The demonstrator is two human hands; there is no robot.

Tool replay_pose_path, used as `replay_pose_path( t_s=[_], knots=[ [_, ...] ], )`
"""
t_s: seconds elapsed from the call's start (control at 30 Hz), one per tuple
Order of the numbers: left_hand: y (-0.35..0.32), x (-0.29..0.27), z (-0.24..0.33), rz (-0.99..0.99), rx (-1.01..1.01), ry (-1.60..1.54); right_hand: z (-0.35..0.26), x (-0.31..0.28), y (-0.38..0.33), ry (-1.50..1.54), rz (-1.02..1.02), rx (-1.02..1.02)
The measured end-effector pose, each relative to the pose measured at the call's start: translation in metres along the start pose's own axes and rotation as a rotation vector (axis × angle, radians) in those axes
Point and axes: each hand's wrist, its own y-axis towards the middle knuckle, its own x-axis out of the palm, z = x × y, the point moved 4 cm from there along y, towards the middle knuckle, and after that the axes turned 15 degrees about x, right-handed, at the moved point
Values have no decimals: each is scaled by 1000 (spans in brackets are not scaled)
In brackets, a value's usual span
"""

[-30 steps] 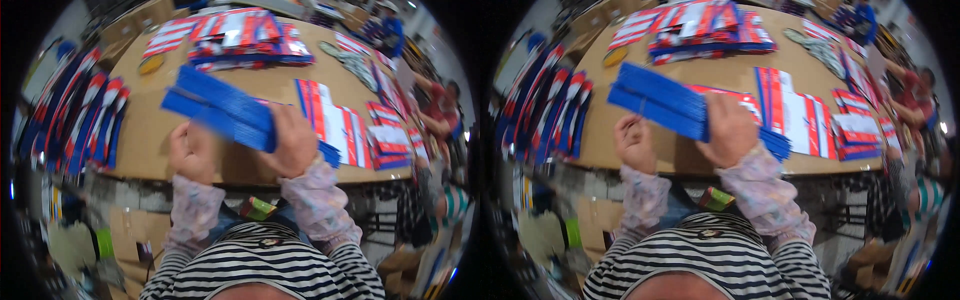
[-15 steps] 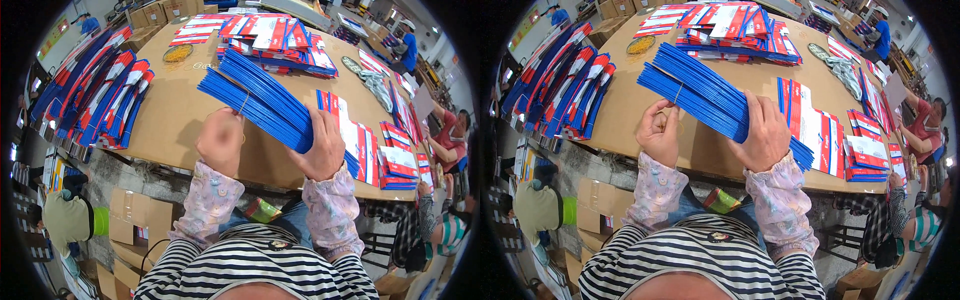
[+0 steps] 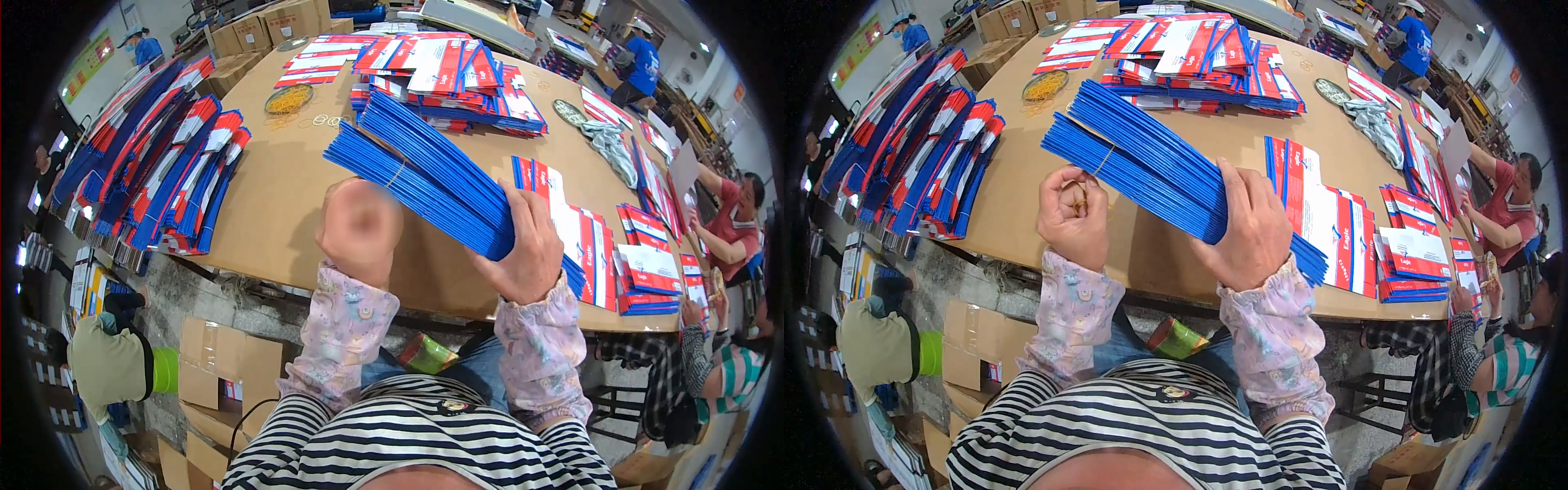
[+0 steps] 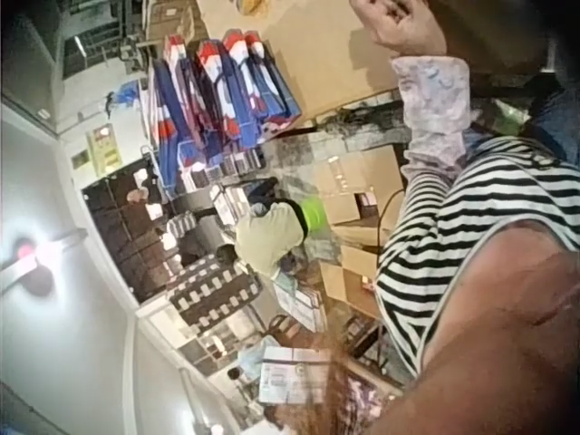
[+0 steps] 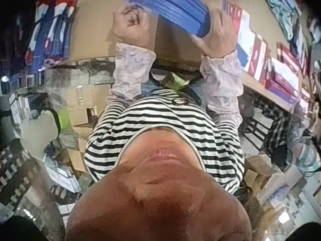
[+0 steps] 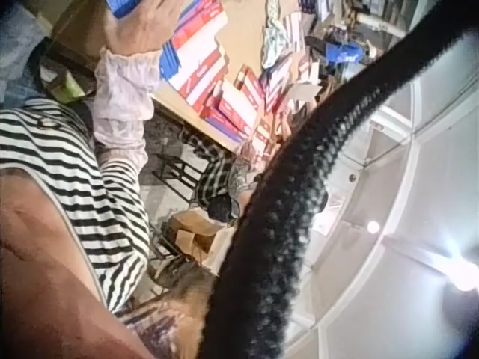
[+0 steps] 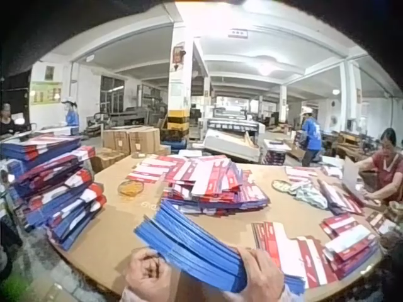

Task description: Sorting, bundling with rubber bands, and packing flat paper packaging into boxes.

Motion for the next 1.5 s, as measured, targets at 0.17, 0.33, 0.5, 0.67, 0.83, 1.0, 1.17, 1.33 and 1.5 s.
replay_pose_path(
  t_s=[0.17, 0.33, 0.5, 0.67, 0.83, 1.0, 1.17, 1.33, 1.5],
  knots=[
    [13, -13, -15, 59, 112, 102, 0, -1, 0, 10, -34, 0],
    [31, -26, -15, 62, 281, 303, -1, 2, -2, -1, -36, -5],
    [48, -53, -31, 2, 238, 289, -6, 3, -3, -4, -67, -47],
    [62, -90, -62, 73, -57, 8, -5, 1, -14, 19, -105, -103],
    [22, -129, -117, 162, -717, -276, -10, 17, -58, -27, -253, -183],
    [-69, -162, -168, 198, -1064, -551, 5, 58, -127, -89, -376, -336],
    [-65, -175, -171, 48, -1110, -550, 12, 61, -145, -51, -292, -334],
    [-19, -135, -191, -309, -1113, -483, 26, 58, -155, -92, -247, -280],
    [-24, -165, -226, -276, -951, -89, 31, 74, -163, -53, -234, -316]
  ],
)
